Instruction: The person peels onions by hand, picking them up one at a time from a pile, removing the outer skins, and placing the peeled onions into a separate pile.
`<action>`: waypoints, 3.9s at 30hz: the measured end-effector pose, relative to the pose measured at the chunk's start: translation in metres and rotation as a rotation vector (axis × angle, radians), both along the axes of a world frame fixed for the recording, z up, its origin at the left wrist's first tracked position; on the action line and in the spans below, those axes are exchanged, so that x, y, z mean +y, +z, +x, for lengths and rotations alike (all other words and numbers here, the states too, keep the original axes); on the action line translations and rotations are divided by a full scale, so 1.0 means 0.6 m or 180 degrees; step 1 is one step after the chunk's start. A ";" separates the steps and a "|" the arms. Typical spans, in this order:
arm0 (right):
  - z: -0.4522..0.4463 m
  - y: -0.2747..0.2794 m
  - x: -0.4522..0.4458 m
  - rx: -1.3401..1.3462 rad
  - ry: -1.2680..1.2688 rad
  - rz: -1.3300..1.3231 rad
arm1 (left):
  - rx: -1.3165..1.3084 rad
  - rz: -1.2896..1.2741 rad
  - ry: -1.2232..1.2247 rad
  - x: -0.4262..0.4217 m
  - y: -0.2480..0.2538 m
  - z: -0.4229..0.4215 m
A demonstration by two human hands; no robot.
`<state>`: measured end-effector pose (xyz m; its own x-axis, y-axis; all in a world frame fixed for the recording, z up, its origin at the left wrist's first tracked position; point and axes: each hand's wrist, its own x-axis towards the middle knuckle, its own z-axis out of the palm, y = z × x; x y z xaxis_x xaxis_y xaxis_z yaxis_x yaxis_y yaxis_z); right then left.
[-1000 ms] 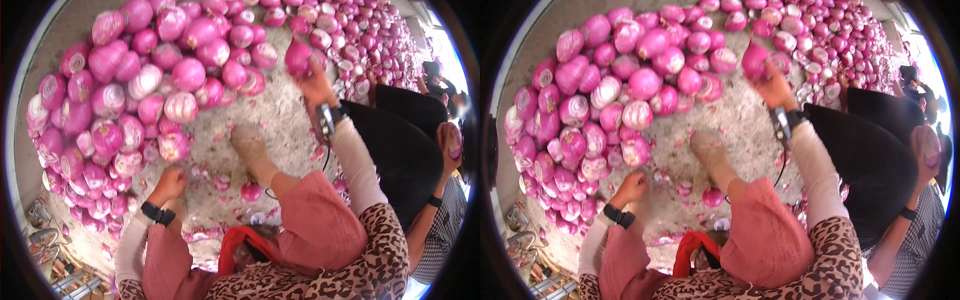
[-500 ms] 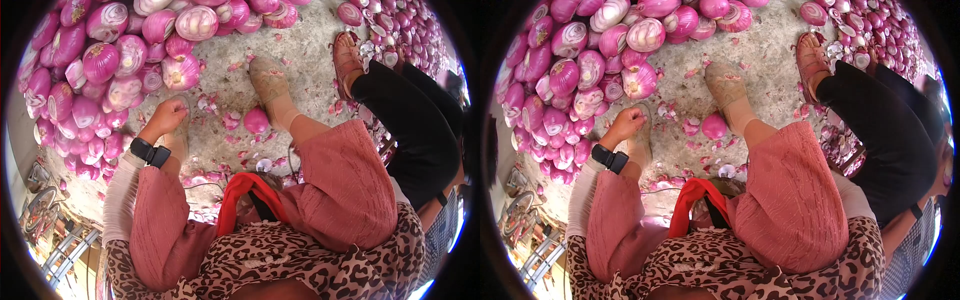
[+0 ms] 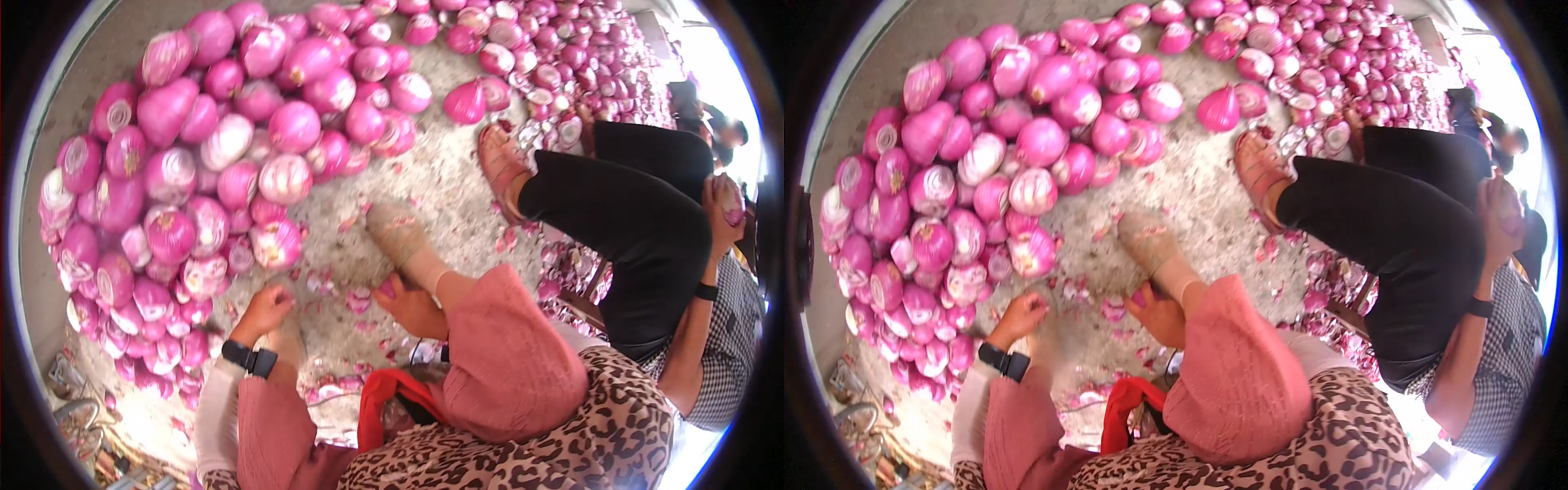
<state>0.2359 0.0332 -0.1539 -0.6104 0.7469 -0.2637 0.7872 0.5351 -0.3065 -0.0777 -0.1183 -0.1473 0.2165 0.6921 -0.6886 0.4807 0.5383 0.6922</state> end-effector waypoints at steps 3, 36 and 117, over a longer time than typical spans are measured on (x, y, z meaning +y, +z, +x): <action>0.004 -0.010 -0.014 0.0436 -0.0175 0.0499 | 0.0090 -0.0242 -0.0028 0.002 0.005 0.001; 0.167 0.103 0.082 0.2086 -0.1893 -0.3209 | -0.0204 -0.0331 -0.0607 0.024 0.046 0.016; -0.128 0.197 0.332 0.2134 -0.0112 0.0777 | 0.0159 0.0382 -0.1126 -0.006 -0.008 0.012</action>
